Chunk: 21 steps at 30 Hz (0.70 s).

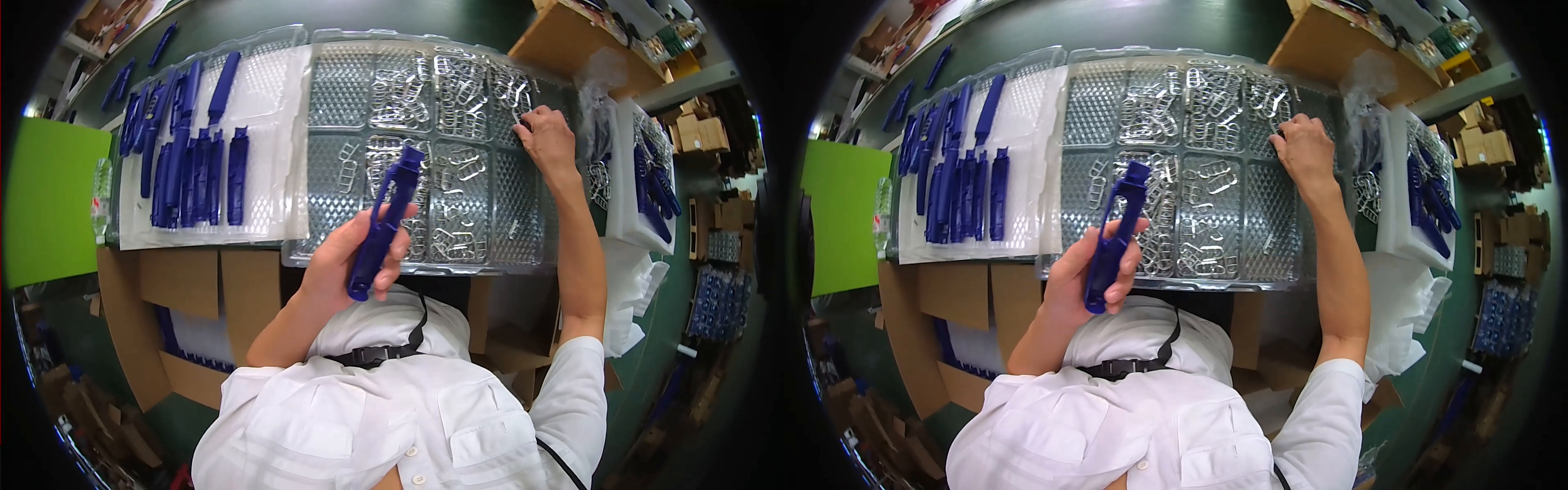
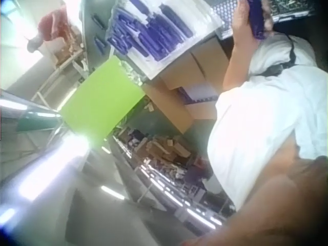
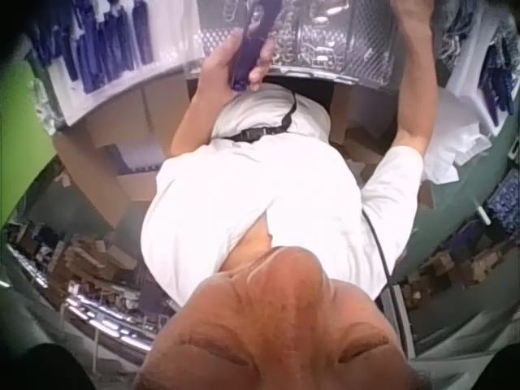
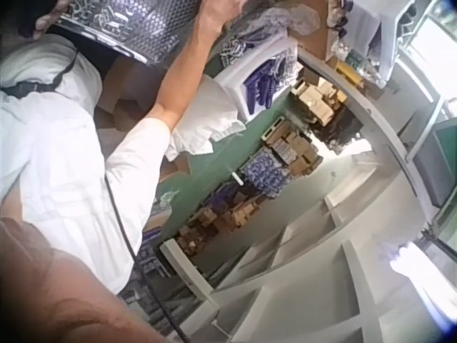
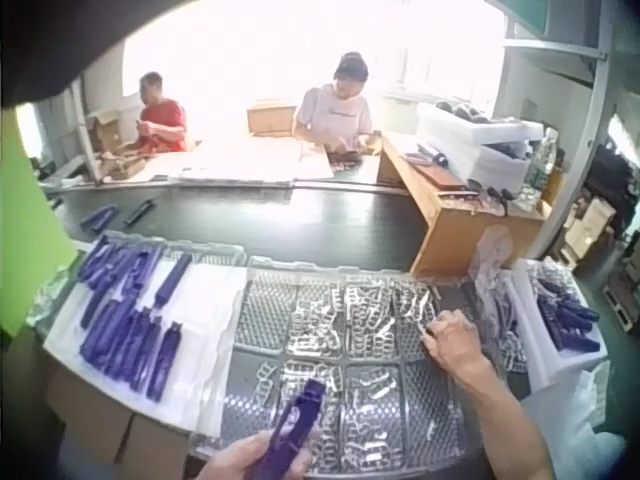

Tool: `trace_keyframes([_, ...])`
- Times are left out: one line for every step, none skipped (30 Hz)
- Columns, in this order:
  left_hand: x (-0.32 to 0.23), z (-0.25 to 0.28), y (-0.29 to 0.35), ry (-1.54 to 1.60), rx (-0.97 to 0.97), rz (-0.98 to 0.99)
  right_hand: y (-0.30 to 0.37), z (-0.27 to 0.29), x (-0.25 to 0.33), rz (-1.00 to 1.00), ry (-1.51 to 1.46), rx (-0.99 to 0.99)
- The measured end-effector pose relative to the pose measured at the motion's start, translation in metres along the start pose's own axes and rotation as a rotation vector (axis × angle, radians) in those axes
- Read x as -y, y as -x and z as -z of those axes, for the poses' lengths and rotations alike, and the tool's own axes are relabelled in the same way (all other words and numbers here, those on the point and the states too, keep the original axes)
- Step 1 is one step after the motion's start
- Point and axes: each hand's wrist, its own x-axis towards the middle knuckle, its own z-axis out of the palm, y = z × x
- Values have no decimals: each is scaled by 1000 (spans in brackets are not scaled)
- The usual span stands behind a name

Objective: Manually assemble components into a blue plastic housing at a factory workstation.

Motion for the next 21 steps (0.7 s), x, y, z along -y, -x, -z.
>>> trace_keyframes([0,-3,3,-10,-7,0,-1,-6,6,4,68,-17])
trace_keyframes([2,-4,7,-16,-12,2,-1,-11,8,9,139,-33])
trace_keyframes([2,0,11,-57,3,3,-2,-13,8,51,141,-75])
trace_keyframes([2,3,15,-54,-2,-7,-3,-17,8,62,138,-73])
trace_keyframes([3,5,18,-94,-15,-22,-4,-20,8,77,187,-95])
trace_keyframes([3,5,21,-135,-25,-34,-5,-23,6,89,238,-119])
trace_keyframes([2,5,23,-140,-32,-31,-5,-25,4,79,258,-166])
trace_keyframes([1,4,26,-136,-30,-34,-4,-24,3,83,262,-166])
trace_keyframes([1,2,29,-137,-42,-57,-2,-22,1,48,224,-236])
trace_keyframes([2,1,30,-138,-51,-76,2,-21,-2,8,188,-307])
trace_keyframes([1,0,33,-137,-52,-76,6,-12,1,-14,205,-327])
trace_keyframes([1,0,36,-169,-82,-105,13,0,5,-15,206,-326])
trace_keyframes([1,0,37,-202,-111,-130,21,14,8,-163,-262,-235])
trace_keyframes([0,0,38,-200,-105,-122,31,33,13,-312,-725,-138])
trace_keyframes([0,-1,40,-273,-121,-126,45,63,38,-320,-900,-98])
trace_keyframes([0,-2,40,-346,-134,-131,61,96,70,-325,-1072,-59])
trace_keyframes([2,-3,38,-346,-134,-134,75,118,91,-200,-1119,-55])
trace_keyframes([5,-7,37,-388,-151,-122,92,137,109,-82,-1160,-51])
trace_keyframes([8,-9,34,-430,-163,-110,107,153,127,-23,-1172,-38])
trace_keyframes([11,-12,32,-429,-158,-97,120,164,141,29,-1186,-26])
trace_keyframes([16,-13,30,-465,-159,-87,129,167,151,21,-1182,-28])
